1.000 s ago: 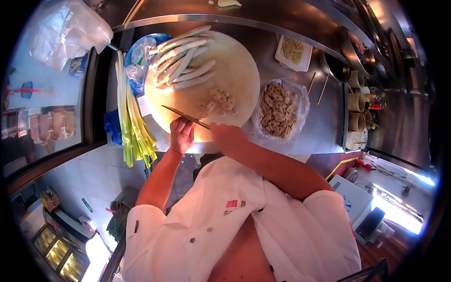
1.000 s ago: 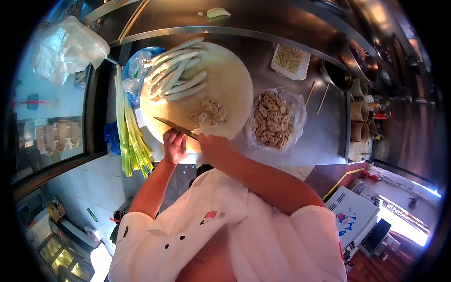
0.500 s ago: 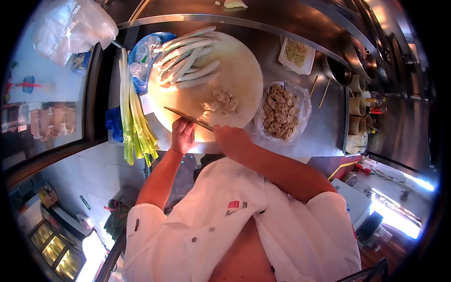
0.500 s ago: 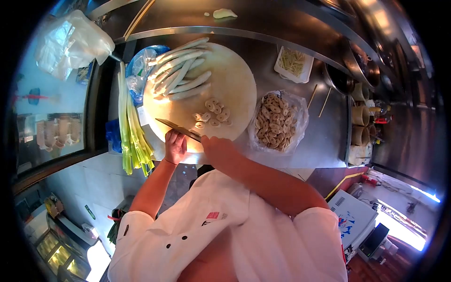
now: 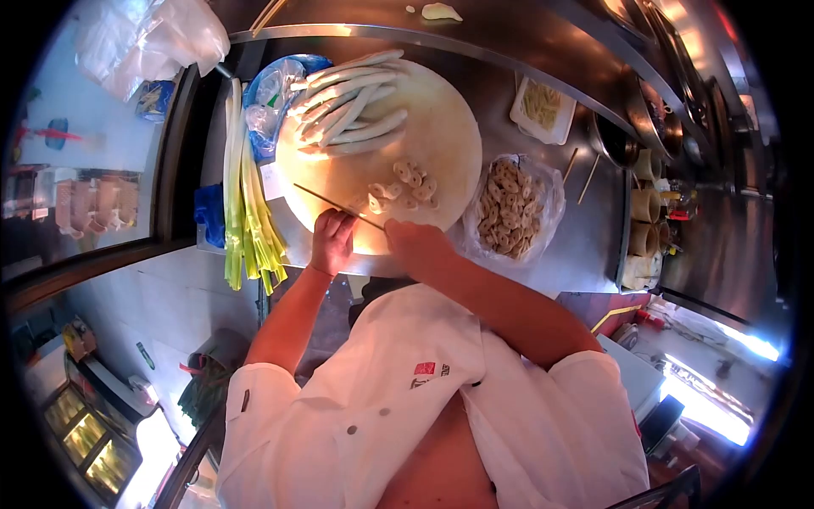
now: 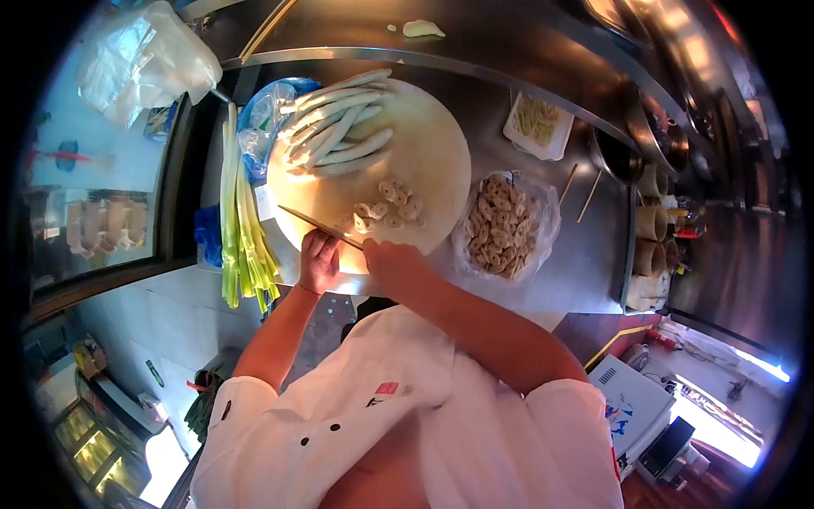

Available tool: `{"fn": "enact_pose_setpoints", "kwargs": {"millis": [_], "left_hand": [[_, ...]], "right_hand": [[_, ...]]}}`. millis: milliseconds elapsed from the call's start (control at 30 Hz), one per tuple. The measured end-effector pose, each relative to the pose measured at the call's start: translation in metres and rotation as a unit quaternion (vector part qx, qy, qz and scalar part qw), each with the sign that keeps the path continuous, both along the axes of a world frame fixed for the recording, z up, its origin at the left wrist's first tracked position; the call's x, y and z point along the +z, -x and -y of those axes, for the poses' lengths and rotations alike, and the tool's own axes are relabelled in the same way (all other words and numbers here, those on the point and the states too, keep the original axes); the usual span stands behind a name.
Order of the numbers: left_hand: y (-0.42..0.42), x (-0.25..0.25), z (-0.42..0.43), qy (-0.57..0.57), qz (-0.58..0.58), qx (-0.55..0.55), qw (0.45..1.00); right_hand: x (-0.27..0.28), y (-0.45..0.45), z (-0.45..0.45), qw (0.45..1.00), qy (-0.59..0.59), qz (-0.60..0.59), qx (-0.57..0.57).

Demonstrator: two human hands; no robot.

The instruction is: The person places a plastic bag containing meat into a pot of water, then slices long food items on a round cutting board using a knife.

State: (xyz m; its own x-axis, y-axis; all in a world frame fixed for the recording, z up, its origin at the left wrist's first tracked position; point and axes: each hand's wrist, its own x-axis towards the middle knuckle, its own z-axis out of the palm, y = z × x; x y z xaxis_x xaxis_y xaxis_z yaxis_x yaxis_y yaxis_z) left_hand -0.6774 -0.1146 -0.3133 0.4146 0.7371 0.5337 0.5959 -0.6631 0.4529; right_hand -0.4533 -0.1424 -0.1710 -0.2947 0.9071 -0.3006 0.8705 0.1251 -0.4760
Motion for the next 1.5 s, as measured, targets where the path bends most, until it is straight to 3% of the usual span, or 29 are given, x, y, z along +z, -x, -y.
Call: {"fn": "enact_pose_setpoints", "kwargs": {"millis": [367,667,967,1300,1500], "left_hand": [[0.000,0.000,0.001,0.023,0.020,0.010,0.999],[0.006,-0.002,0.001,0.020,0.027,0.029,0.999],[0.008,-0.005,0.001,0.048,0.027,0.026,0.998],[0.006,-0.009,0.004,0.023,0.036,0.057,0.997],[0.007,-0.009,0.005,0.037,0.043,0.063,0.996]], "right_hand": [[-0.051,0.019,-0.021,1.000,-0.001,-0.008,0.002],[0.009,0.011,0.002,0.999,0.014,0.030,0.024],[-0.045,0.025,-0.022,1.000,-0.006,-0.015,0.006],[0.000,0.010,0.007,0.999,-0.009,0.032,0.029],[-0.042,0.034,-0.006,0.999,-0.034,0.002,0.008]]}}
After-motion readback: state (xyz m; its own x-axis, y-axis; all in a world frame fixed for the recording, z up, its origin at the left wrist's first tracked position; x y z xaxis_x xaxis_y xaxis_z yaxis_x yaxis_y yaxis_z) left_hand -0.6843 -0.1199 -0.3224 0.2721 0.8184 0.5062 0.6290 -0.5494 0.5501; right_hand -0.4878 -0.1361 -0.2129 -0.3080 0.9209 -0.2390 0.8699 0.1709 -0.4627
